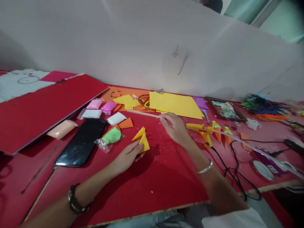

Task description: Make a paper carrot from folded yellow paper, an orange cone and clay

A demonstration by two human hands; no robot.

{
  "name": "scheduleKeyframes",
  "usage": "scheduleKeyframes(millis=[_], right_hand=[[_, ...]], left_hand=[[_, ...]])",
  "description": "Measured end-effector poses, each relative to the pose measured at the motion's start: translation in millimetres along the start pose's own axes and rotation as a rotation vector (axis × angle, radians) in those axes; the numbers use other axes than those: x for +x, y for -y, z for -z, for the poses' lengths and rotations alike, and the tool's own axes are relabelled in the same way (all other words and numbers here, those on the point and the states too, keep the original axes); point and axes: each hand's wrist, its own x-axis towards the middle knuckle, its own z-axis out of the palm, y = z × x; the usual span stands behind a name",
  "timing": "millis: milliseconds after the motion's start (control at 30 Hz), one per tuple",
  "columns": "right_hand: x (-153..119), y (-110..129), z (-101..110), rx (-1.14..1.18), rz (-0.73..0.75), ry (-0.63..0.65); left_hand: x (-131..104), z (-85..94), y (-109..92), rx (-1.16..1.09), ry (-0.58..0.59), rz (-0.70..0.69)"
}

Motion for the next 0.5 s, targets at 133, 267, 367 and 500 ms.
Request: scheduleKeyframes(millis=[133, 267, 367, 500], right_hand=[[-30.0, 5.2, 10.5, -0.023, 0.051, 0.179], [-39.8, -3.4, 0.7, -0.087, 0.048, 0.233], [-41.7, -10.1, -5.3, -0.123, 0.042, 0.222], [-47.4, -14.7, -4.9, -0.176, 0.002, 0.167]], left_hand=[[2.7, 6.7, -4.4, -0.061, -0.047, -0.035], [5.8, 13.4, -5.1, -0.141, -0.082, -0.047], [5.9, 13.9, -7.7, -0.126, -0.070, -0.032], [4.7, 10.3, -10.3, 0.057, -0.100, -0.018]])
